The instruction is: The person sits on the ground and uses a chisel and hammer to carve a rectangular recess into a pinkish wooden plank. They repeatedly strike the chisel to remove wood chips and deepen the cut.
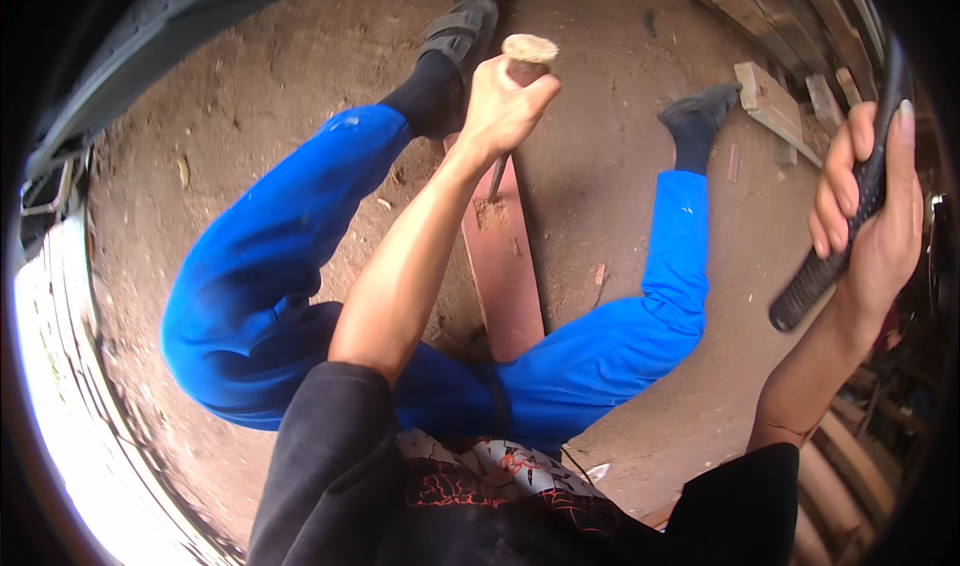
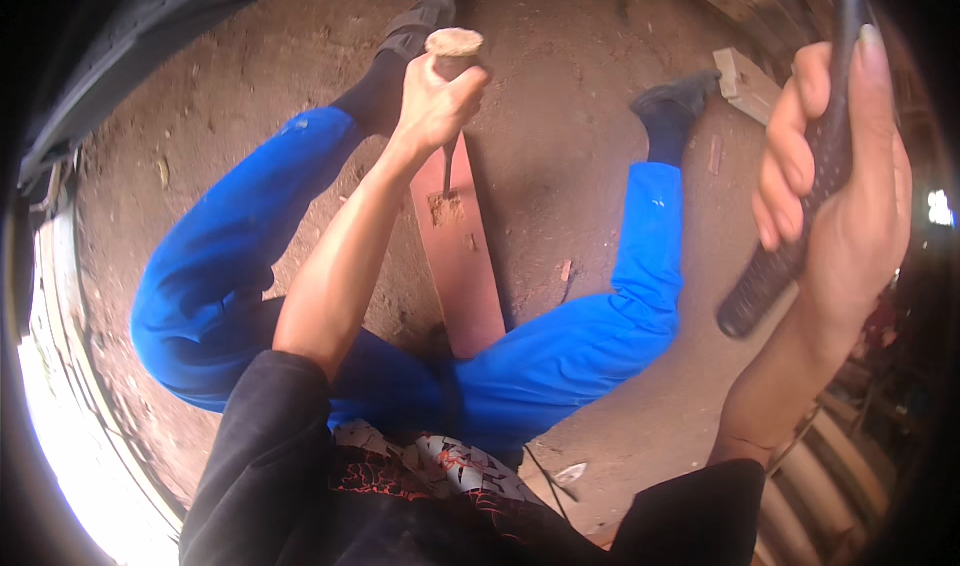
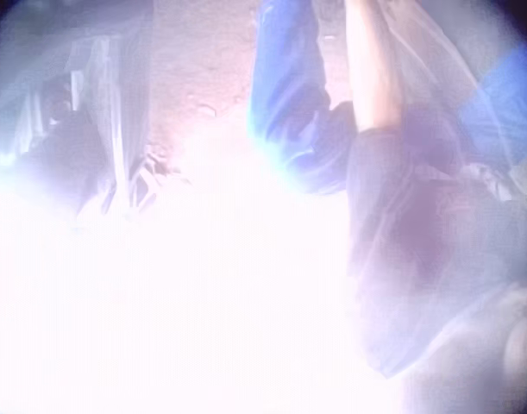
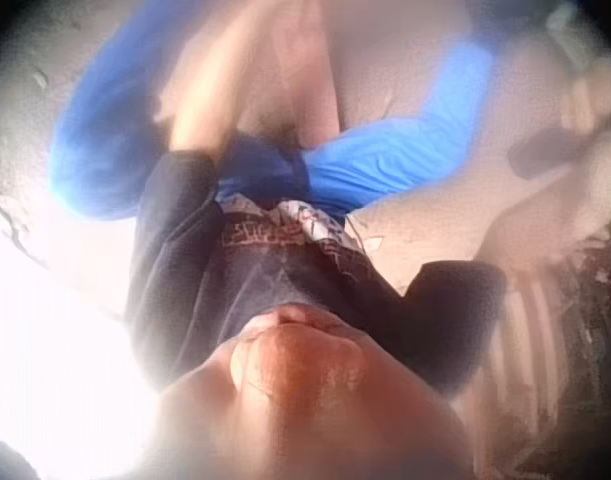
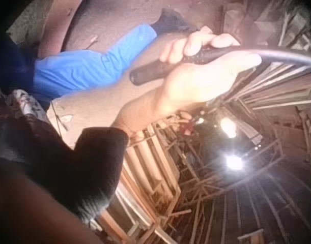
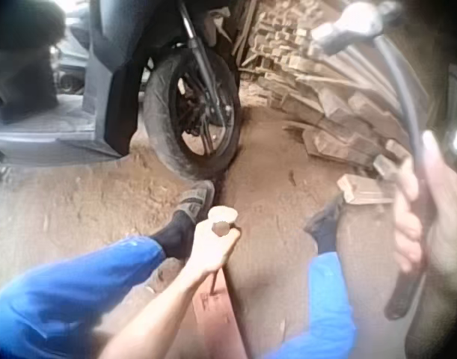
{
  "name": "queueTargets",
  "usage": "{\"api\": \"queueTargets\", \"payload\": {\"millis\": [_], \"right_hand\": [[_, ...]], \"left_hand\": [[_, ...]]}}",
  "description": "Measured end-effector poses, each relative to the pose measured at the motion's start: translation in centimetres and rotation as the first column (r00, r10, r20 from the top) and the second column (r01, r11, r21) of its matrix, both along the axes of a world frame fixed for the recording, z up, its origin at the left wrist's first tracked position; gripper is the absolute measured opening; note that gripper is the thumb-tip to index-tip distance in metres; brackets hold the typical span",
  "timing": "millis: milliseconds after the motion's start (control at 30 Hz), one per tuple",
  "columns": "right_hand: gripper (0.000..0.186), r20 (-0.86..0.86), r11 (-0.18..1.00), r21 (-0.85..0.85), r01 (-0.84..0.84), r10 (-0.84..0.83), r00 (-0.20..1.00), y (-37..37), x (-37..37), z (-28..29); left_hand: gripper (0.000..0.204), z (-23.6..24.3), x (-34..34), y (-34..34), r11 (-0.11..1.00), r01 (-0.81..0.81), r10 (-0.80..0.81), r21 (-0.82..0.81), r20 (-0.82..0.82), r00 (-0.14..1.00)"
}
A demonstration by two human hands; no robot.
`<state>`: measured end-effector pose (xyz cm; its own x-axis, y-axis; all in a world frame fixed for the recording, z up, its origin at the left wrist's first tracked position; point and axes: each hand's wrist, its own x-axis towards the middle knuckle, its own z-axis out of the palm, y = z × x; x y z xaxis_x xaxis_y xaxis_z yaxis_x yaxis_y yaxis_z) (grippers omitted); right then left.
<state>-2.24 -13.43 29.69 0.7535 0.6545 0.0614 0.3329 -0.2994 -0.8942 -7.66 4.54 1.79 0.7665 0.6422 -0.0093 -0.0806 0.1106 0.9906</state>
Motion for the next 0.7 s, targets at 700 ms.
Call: {"api": "queueTargets", "payload": {"millis": [700], "right_hand": [[0.028, -0.338, 0.914, -0.352, -0.202, 0.077, 0.938, 0.8, 6.7, 5.7]], "left_hand": [[0.035, 2.6, -1.8, 0.1, 0.994, 0.051, -0.056, 0.100, 0.044, 0.997]]}}
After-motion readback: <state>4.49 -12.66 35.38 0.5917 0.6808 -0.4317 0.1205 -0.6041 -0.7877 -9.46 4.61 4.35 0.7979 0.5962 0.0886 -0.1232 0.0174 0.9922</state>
